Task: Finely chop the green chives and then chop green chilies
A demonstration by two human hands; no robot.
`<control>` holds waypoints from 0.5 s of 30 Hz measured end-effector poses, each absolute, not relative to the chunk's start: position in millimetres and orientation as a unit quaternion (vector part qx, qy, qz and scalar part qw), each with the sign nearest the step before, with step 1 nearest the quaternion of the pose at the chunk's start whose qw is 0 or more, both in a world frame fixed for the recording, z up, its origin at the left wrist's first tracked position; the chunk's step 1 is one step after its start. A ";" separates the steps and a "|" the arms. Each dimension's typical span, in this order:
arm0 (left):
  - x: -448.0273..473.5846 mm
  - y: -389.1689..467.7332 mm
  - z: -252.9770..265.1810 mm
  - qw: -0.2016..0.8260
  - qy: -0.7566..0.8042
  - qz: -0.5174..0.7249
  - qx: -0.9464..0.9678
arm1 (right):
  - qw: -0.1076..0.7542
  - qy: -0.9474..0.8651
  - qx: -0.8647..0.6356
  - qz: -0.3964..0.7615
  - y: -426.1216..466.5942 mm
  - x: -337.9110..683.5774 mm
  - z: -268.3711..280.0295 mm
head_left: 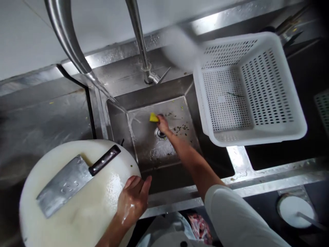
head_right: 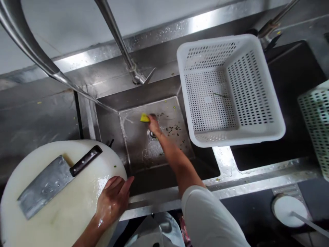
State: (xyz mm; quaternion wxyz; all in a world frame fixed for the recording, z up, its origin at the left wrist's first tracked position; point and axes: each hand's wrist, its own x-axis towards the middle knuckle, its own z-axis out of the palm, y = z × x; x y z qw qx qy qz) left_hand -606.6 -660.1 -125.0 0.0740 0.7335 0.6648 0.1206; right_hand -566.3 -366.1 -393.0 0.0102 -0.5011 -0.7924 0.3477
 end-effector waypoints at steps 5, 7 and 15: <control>-607.2 -658.4 -123.8 0.078 0.659 0.152 0.732 | 0.054 -0.823 -0.480 0.299 -312.6 -588.0 -387.7; -607.0 -657.5 -124.0 0.076 0.658 0.160 0.732 | 0.038 -0.804 -0.531 0.266 -264.7 -564.2 -389.6; -611.5 -657.0 -124.6 0.078 0.654 0.146 0.738 | -0.036 -0.738 -0.551 0.388 -318.0 -533.1 -402.7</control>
